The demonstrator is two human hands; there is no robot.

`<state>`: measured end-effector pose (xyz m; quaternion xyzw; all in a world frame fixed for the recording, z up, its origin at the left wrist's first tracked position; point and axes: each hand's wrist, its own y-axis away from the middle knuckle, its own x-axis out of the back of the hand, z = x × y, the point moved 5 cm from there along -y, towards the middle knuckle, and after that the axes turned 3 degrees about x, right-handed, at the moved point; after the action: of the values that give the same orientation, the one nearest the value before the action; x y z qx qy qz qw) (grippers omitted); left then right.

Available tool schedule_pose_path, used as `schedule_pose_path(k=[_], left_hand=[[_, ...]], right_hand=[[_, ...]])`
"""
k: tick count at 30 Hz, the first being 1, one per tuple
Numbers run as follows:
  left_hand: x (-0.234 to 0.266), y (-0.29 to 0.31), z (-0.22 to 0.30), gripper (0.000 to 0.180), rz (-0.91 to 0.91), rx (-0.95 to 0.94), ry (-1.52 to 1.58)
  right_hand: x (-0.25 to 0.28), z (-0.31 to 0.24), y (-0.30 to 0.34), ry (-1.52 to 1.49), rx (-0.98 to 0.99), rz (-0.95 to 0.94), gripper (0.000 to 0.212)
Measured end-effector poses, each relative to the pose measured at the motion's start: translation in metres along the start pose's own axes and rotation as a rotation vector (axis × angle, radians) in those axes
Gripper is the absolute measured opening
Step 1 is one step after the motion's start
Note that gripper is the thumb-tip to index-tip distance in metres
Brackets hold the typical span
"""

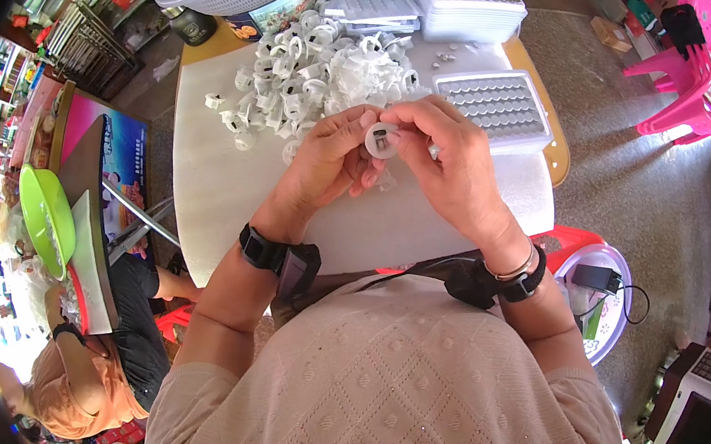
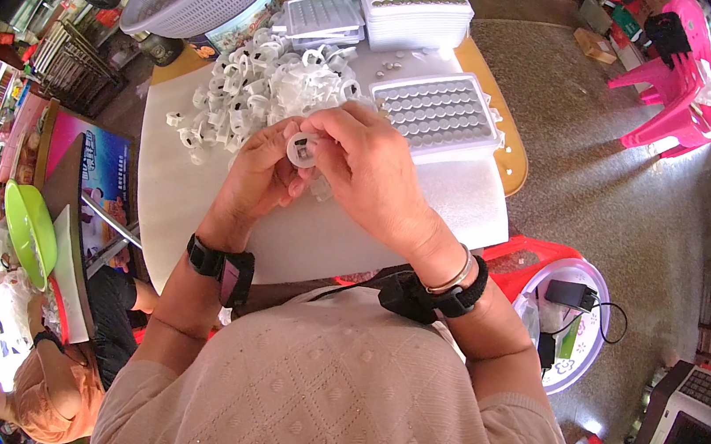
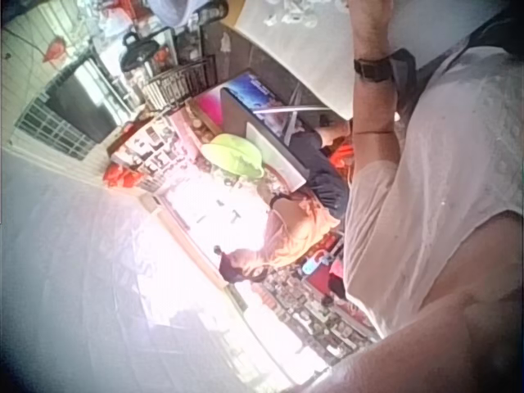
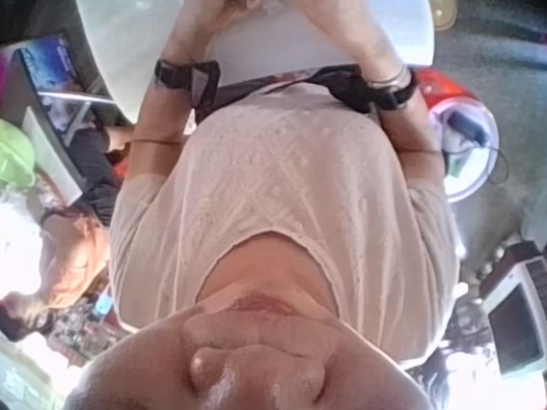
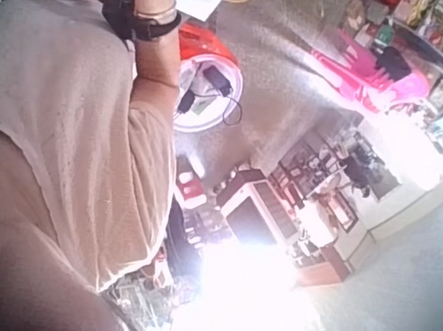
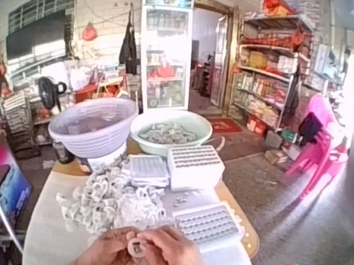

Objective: Manually assemble small white plastic components by inserting a inner white piece into an outer white casing.

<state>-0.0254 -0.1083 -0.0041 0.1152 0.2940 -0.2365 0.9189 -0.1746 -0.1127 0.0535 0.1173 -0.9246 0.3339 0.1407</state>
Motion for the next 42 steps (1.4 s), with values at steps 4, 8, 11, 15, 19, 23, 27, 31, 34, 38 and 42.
schedule_pose_path(k=[4,8,11,15,19,23,27,31,34,38,42], left_hand=[[-0.004,0.000,-0.001,0.036,0.072,-0.013,-0.042],[-0.015,0.002,0.007,0.035,0.164,-0.135,-0.204],[-0.007,0.005,0.006,0.032,0.186,-0.160,-0.132],[0.012,0.004,0.014,0.030,0.224,-0.272,0.021],[0.018,0.006,0.016,0.030,0.266,-0.300,0.049],[0.017,0.007,0.017,0.029,0.271,-0.322,0.047],[0.019,0.007,0.016,0.029,0.239,-0.321,0.027],[0.019,0.007,0.016,0.029,0.222,-0.319,0.030],[0.019,0.007,0.015,0.028,0.227,-0.317,0.040],[0.021,0.007,0.014,0.028,0.225,-0.318,0.042],[0.022,0.007,0.014,0.028,0.229,-0.319,0.032]], right_hand=[[0.002,0.015,0.007,-0.241,-0.360,0.050,0.010],[0.002,0.022,0.009,-0.374,-0.525,0.084,0.011],[-0.003,0.017,0.011,-0.415,-0.560,0.055,0.011],[0.000,0.010,0.011,-0.035,-0.223,0.026,0.013],[-0.021,0.000,0.025,0.294,0.070,-0.229,0.012],[-0.036,0.003,0.034,0.452,0.124,-0.269,0.010],[-0.037,0.006,0.034,0.378,0.035,-0.280,0.010],[-0.031,0.014,0.034,0.208,-0.053,-0.180,0.011],[-0.018,0.001,0.032,0.394,0.128,-0.103,0.012],[-0.013,-0.006,0.049,0.522,0.243,-0.270,0.013],[0.005,-0.009,0.058,0.317,0.150,-0.231,0.015]])
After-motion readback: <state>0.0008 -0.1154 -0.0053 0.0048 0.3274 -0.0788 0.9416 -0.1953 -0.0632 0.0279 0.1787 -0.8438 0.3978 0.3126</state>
